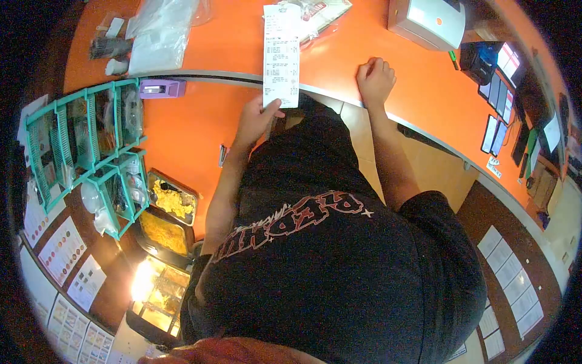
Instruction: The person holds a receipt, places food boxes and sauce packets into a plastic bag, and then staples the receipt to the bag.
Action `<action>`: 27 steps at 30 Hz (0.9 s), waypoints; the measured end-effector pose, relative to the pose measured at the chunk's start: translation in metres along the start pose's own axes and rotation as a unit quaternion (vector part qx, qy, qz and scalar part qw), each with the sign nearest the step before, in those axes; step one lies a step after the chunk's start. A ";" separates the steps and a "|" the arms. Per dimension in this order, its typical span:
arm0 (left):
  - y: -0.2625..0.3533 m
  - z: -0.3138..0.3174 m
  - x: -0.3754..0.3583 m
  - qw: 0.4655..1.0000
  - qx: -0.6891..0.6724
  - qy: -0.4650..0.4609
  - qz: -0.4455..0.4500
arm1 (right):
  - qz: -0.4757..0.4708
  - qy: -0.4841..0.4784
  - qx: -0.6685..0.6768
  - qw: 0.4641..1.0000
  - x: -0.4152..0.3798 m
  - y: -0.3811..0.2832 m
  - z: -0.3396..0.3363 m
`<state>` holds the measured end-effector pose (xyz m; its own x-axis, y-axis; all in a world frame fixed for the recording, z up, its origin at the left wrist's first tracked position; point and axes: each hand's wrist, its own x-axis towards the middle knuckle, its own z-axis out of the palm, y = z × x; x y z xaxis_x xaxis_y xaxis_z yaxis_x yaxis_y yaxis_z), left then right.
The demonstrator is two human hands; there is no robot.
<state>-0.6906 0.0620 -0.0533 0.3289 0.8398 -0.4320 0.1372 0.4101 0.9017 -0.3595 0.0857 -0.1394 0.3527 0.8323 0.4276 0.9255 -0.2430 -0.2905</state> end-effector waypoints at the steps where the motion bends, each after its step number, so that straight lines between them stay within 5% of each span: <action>1: 0.000 0.000 -0.001 1.000 0.006 -0.002 -0.006 | 0.002 -0.004 -0.002 1.000 0.000 0.001 0.001; 27: 0.001 0.005 -0.004 1.000 -0.012 0.001 0.008 | -0.001 -0.008 0.004 1.000 0.001 -0.001 -0.003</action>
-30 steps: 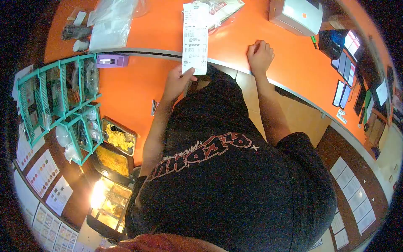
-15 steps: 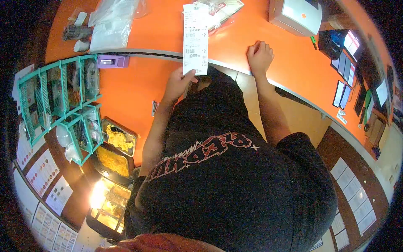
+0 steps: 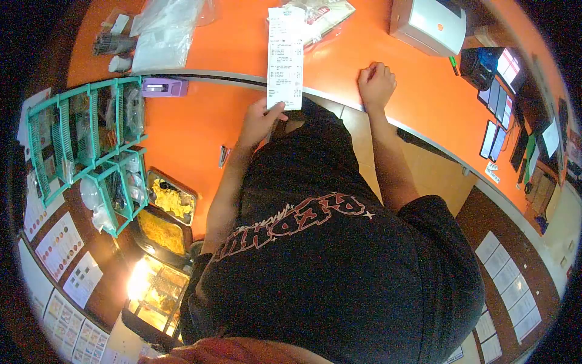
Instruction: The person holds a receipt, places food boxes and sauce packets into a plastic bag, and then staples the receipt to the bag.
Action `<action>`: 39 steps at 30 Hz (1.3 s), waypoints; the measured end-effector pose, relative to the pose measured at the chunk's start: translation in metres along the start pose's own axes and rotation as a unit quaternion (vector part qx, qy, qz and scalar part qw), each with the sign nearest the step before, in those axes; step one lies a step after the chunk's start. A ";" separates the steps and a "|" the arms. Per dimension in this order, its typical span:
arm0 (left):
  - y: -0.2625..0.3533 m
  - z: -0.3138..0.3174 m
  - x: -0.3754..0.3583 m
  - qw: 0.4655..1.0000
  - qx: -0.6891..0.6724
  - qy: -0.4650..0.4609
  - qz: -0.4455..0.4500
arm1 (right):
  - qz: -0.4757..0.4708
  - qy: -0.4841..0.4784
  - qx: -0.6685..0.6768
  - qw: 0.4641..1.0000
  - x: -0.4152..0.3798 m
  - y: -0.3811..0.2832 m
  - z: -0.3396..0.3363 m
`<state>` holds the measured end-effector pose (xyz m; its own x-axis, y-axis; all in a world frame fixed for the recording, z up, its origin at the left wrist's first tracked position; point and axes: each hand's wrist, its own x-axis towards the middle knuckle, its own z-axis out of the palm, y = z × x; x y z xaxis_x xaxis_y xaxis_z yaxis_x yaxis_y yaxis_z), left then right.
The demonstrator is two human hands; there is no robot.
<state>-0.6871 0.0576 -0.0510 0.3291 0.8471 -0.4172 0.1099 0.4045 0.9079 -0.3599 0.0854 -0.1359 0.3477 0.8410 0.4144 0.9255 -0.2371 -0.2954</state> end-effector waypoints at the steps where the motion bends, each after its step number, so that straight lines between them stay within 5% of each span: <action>1: 0.000 0.000 0.000 1.000 0.009 0.001 -0.004 | 0.000 -0.001 -0.002 1.000 0.000 0.001 0.000; 39: -0.005 -0.001 0.002 1.000 0.014 -0.006 0.013 | 0.014 -0.004 -0.004 1.000 -0.001 -0.001 0.001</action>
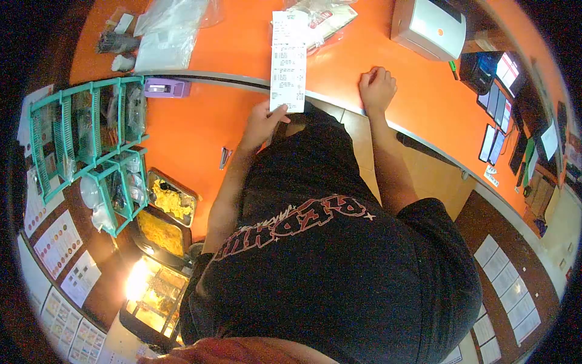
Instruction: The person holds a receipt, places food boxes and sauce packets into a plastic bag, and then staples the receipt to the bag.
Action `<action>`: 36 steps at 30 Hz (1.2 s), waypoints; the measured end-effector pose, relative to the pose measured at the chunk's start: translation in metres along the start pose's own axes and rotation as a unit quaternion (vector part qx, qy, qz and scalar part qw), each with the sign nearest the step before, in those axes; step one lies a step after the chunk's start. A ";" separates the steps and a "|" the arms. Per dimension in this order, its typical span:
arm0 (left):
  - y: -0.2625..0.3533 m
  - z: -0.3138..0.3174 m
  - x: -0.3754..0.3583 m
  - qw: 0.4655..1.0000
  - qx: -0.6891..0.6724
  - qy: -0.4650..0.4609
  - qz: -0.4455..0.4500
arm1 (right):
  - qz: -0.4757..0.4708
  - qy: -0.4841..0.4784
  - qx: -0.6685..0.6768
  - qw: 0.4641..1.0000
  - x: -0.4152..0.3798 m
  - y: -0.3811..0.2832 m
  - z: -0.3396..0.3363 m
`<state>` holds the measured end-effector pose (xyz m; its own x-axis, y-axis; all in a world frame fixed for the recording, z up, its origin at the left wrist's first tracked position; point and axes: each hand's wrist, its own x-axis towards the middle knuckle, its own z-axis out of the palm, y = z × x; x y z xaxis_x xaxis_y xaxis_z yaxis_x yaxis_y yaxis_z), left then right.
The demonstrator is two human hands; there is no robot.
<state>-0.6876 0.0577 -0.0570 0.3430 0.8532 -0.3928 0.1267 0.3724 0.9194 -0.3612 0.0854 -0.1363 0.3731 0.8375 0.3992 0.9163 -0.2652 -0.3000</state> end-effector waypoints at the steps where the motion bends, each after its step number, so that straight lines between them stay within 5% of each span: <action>1: 0.000 0.000 0.000 1.000 -0.004 -0.002 0.004 | -0.001 0.001 -0.001 1.000 0.000 0.000 0.000; 36: -0.003 0.001 0.000 1.000 0.014 0.017 0.007 | -0.004 -0.008 -0.003 1.000 -0.001 0.000 -0.001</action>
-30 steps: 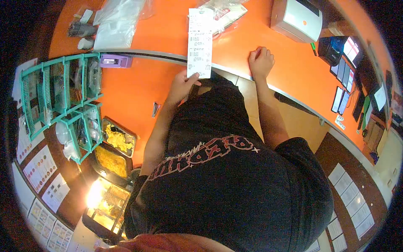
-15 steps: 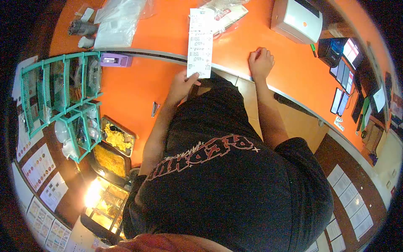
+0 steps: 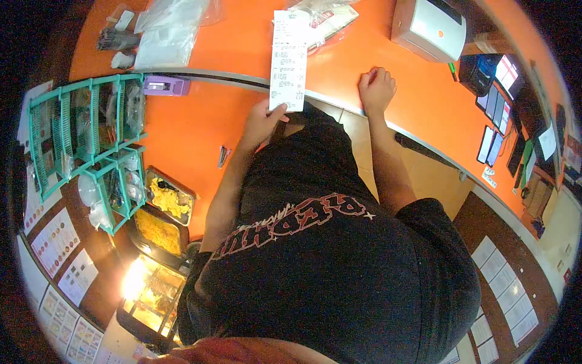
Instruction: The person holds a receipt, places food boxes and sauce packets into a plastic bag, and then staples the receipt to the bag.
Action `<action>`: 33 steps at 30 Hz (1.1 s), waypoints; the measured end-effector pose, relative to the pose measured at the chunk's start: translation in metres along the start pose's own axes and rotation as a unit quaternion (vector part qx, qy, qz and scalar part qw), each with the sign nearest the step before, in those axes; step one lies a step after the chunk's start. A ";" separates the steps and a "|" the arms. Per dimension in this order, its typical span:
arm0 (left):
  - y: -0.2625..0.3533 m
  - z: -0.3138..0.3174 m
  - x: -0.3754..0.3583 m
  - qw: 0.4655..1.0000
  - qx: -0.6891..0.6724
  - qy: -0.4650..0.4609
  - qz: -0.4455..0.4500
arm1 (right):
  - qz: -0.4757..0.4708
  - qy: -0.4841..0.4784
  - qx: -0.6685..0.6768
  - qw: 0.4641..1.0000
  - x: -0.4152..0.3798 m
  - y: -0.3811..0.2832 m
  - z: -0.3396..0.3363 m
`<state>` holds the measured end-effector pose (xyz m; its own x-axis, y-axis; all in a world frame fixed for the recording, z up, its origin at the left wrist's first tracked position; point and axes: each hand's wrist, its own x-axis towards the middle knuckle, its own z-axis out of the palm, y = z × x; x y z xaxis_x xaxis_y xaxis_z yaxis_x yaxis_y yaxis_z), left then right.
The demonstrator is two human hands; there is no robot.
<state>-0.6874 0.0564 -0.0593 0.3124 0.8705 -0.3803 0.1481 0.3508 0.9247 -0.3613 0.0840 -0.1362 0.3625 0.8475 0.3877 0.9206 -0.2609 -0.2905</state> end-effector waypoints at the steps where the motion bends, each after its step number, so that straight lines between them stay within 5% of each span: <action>1: 0.001 0.000 0.000 1.000 0.004 0.001 -0.002 | 0.000 -0.001 0.002 1.000 0.000 0.000 0.000; 33: -0.001 0.000 -0.003 0.999 -0.033 0.010 -0.010 | -0.005 0.007 -0.003 1.000 0.002 -0.001 0.000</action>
<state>-0.6884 0.0536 -0.0594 0.2918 0.8692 -0.3991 0.0914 0.3900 0.9163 -0.3617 0.0854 -0.1350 0.3554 0.8431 0.4036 0.9250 -0.2552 -0.2815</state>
